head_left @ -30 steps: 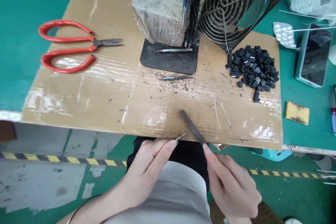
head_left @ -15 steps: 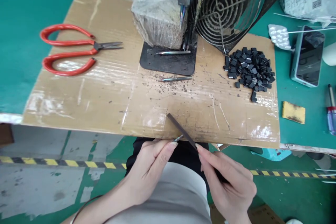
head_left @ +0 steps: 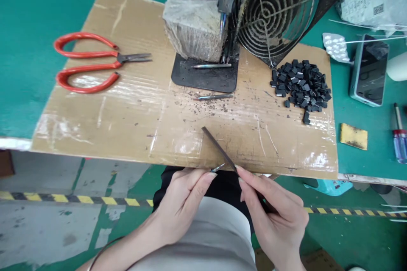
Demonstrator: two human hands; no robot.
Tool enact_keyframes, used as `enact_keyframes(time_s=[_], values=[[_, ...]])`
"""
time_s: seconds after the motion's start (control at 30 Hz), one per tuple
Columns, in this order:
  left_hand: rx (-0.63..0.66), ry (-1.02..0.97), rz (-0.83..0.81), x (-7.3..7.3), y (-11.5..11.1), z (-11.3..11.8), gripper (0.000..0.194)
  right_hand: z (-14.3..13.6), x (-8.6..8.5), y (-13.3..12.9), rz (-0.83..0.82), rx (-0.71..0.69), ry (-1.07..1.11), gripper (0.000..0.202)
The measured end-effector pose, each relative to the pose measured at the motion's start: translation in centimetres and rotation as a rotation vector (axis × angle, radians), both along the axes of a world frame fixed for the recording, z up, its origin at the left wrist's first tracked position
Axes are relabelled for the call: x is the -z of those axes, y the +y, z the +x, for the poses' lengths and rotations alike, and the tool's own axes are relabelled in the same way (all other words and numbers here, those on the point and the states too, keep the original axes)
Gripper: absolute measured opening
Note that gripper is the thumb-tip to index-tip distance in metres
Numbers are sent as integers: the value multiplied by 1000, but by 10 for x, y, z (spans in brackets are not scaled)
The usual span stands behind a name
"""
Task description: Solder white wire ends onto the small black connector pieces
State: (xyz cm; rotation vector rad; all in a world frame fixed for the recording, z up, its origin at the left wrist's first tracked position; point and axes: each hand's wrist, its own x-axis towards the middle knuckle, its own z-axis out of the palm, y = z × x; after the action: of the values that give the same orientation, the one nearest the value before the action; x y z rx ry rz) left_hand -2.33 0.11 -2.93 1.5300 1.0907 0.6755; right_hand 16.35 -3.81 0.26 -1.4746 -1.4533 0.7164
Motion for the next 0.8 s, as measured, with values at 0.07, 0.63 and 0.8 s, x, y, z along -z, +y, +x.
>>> enact_keyframes(time_s=[0.07,0.63,0.8], values=[[-2,15,46,0,0,0,38,-1,-1,-1,-15,-17,-13,40],[3,159,258,-3,1,4,32,16,3,-18,297,-134,-832,30],[-17,202,325,-7,0,6,32,12,13,-10,307,-206,-813,31]])
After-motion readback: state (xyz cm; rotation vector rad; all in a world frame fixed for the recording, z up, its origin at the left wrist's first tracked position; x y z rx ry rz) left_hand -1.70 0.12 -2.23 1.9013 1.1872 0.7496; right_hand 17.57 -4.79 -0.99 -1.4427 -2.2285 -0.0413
